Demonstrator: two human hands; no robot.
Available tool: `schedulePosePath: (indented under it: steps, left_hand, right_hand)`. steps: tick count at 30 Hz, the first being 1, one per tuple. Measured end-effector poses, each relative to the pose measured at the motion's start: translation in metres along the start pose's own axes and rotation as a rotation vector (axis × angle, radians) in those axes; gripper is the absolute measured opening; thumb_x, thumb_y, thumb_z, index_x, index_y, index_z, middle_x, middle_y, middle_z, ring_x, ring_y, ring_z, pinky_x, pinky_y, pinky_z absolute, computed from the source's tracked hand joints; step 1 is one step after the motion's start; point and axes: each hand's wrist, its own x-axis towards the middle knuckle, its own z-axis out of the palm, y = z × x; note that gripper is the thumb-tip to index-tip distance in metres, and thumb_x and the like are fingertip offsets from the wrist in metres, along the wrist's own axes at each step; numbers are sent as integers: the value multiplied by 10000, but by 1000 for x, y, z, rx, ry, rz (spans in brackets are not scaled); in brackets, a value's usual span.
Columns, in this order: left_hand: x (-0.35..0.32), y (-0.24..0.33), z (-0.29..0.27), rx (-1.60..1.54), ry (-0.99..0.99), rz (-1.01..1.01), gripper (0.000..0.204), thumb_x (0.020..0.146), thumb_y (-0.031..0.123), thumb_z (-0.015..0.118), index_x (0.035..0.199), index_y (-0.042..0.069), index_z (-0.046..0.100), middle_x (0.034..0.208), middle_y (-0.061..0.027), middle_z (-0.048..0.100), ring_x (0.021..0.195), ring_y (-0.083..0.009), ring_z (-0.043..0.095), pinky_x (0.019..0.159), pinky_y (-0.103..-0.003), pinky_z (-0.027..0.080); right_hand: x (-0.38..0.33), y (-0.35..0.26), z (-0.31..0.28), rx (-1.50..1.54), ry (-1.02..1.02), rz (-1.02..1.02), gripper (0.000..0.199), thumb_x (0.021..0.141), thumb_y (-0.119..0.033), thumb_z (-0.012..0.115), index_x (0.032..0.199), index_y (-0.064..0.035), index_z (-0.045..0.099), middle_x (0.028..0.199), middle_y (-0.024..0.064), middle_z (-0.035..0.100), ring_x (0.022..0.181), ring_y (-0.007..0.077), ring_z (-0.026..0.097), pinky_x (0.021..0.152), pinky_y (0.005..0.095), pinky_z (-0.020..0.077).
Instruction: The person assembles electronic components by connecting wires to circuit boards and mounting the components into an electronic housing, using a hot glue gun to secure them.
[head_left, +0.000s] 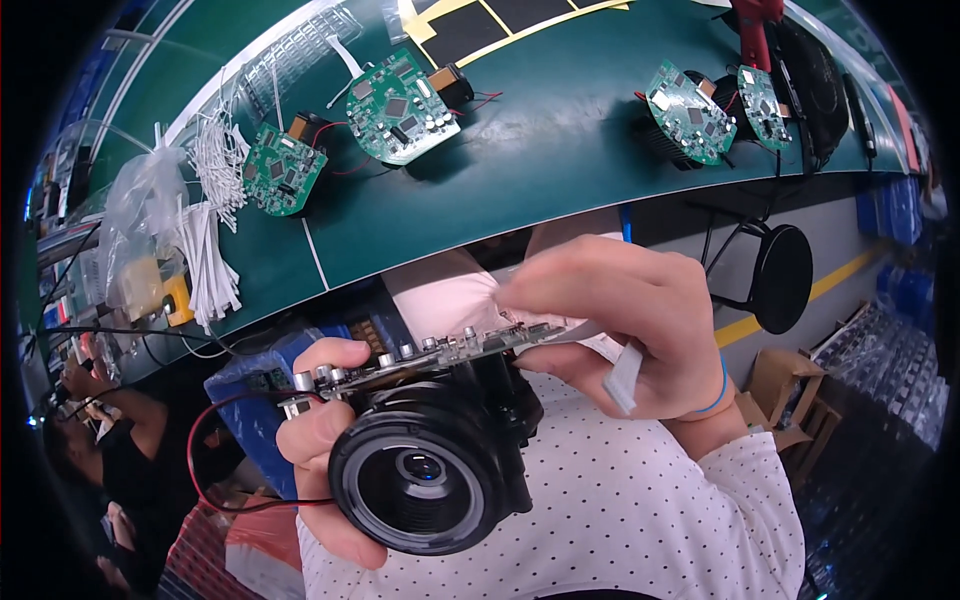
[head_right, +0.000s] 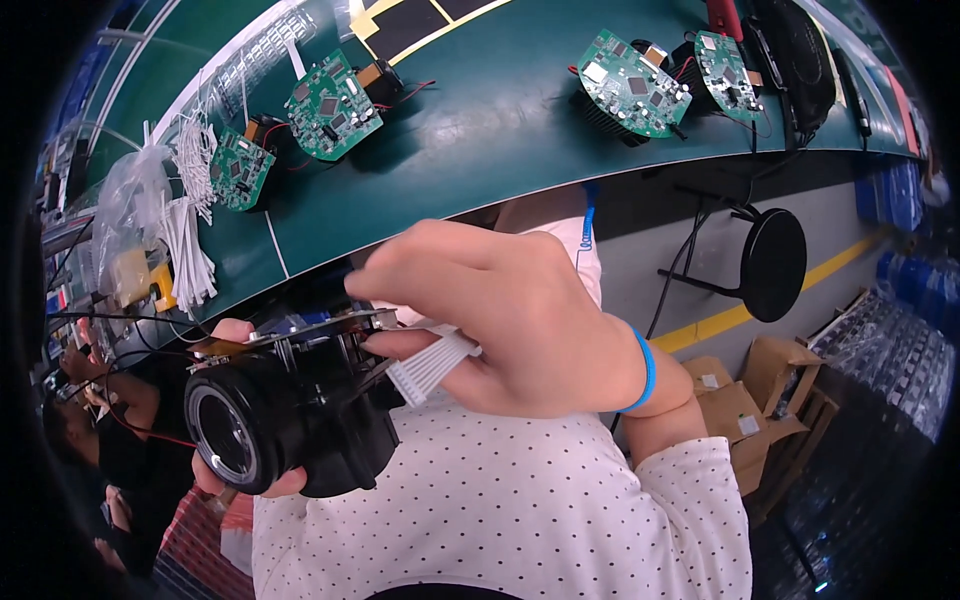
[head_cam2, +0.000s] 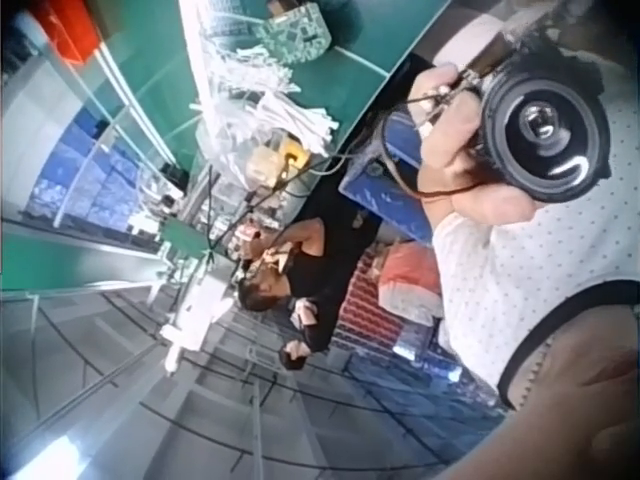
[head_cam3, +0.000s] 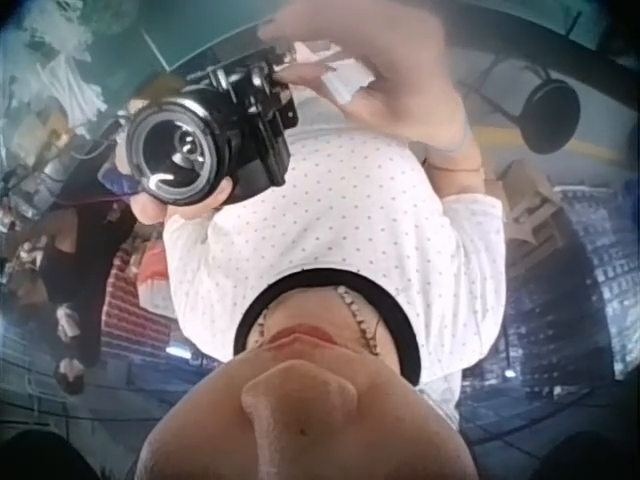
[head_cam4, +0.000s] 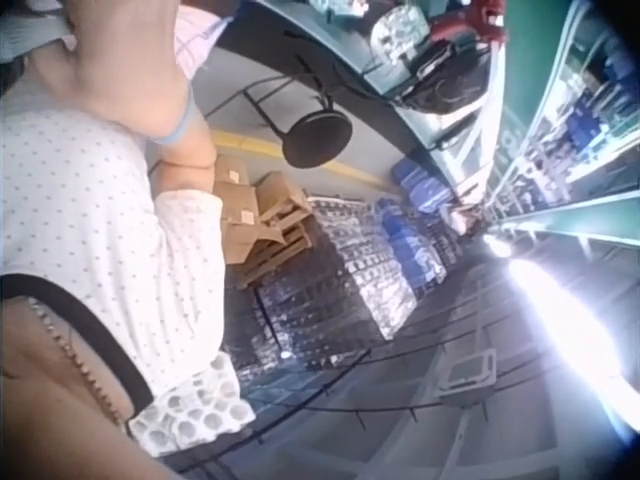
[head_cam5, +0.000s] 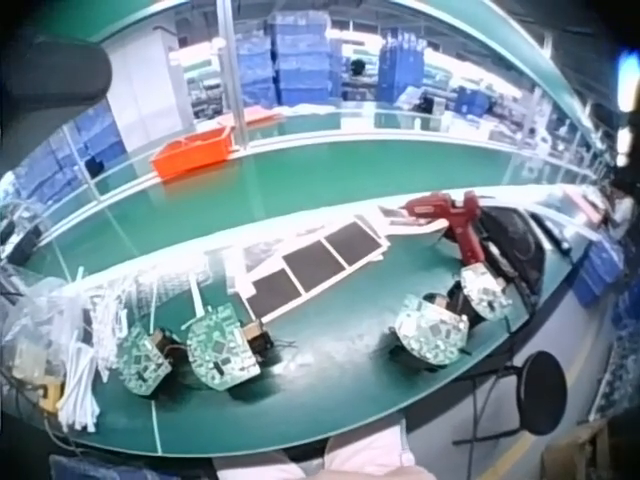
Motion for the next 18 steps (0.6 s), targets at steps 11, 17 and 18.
schedulePosePath:
  steps: [11,17,18]
  left_hand:
    - [11,-21,4,-128,-24,-57,490,690,335,681,1109,164,494,1207,-174,363,1008,-400,443,737,-539,403]
    - [22,-35,-10,-368,-216,73,771,681,434,676,1225,9,332,1228,-210,373,1076,-390,433,851,-553,374]
    - [24,-37,-12,-407,-247,101,820,680,451,675,1244,-16,306,1232,-216,374,1087,-388,431,870,-555,369]
  right_hand:
    - [0,6,7,25,-22,0,259,558,104,589,800,15,562,740,107,567,603,249,558,468,282,437]
    - [4,15,4,75,-134,-12,279,546,75,553,817,9,557,734,107,566,611,266,556,472,302,428]
    - [6,17,3,33,-135,-46,281,542,71,548,815,6,554,724,107,561,613,268,556,473,303,428]
